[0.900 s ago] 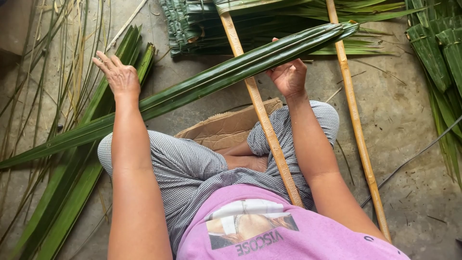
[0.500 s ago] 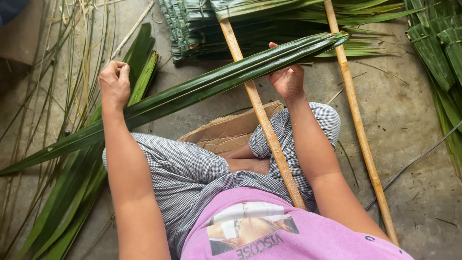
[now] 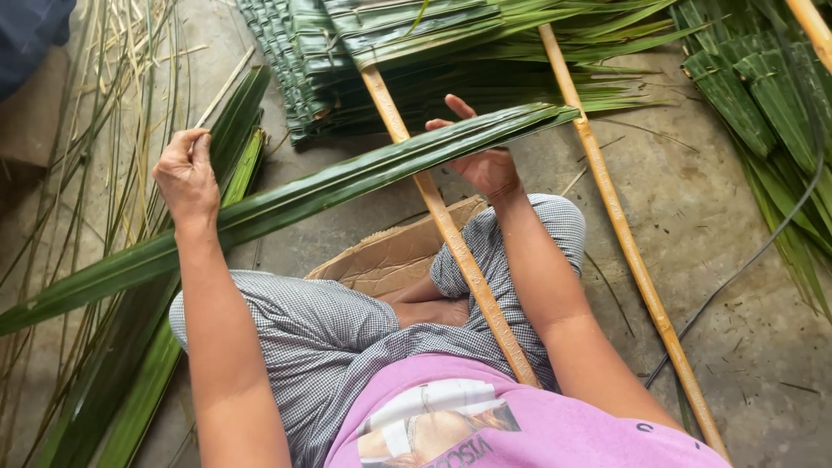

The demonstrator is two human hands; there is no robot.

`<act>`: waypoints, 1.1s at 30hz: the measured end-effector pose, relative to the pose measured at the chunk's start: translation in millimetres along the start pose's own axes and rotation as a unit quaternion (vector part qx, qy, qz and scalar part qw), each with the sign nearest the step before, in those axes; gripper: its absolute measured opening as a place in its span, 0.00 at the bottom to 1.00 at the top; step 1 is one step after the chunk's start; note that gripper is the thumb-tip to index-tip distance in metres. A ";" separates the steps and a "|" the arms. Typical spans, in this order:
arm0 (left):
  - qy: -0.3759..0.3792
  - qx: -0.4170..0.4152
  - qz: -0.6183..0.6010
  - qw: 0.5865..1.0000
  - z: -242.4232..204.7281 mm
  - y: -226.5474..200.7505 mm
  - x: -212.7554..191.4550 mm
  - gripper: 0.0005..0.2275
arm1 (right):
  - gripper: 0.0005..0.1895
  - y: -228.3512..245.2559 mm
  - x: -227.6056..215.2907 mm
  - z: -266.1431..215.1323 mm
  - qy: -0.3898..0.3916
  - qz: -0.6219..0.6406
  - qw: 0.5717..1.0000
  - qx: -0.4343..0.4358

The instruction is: The person folds long green leaves over a horizontal bamboo stick and secures them by threading a thin tying strip through the leaf layers. They work across the length of the stick to create a dense roofing panel.

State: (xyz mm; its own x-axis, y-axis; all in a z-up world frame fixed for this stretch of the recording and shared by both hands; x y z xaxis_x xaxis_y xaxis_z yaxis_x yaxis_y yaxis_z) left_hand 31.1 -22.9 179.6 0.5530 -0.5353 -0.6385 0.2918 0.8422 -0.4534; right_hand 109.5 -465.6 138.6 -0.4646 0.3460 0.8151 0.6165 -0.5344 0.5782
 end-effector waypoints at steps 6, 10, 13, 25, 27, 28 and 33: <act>-0.113 0.062 0.083 0.988 9.9 -27.6 -21.6 0.02 | 0.52 -6.7 15.1 -2.9 0.035 -0.105 0.993 0.043; -0.169 0.112 0.105 0.974 27.7 -76.7 -31.5 0.04 | 0.50 -11.5 -6.5 -2.9 0.032 -0.014 0.999 0.032; -0.193 0.191 0.166 0.948 37.9 -107.0 -22.0 0.06 | 0.41 -11.6 -26.8 -2.7 -0.019 0.023 0.999 0.015; -0.028 0.284 0.123 0.951 68.0 -257.9 107.5 0.02 | 0.17 -36.2 -116.2 15.5 -0.067 0.020 0.997 -0.035; 0.018 0.250 0.082 0.965 71.3 -255.1 132.0 0.02 | 0.13 -19.8 -67.3 12.7 -0.072 0.012 0.996 -0.046; 0.018 0.251 0.082 0.964 71.6 -253.6 137.8 0.02 | 0.13 -21.4 -75.0 13.2 -0.072 0.012 0.996 -0.047; 0.078 0.091 -0.087 0.989 72.9 -227.3 164.4 0.03 | 0.09 -24.2 -74.9 13.0 -0.083 -0.002 0.996 -0.043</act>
State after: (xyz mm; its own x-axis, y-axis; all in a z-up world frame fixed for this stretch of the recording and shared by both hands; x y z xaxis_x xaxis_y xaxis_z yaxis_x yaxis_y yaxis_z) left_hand 112.5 -297.6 222.9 0.3586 -0.6649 -0.6552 0.5161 0.7261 -0.4544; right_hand 137.7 -468.6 64.1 -0.3520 0.4667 0.8113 0.5546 -0.5943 0.5825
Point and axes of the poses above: each hand's wrist, its own z-axis towards the middle knuckle, its own x-axis out of the palm, y = z × x, the point moved 7 cm from there along z, towards the middle knuckle, and after that the axes turned 15 degrees about x, right-handed, at the moved point
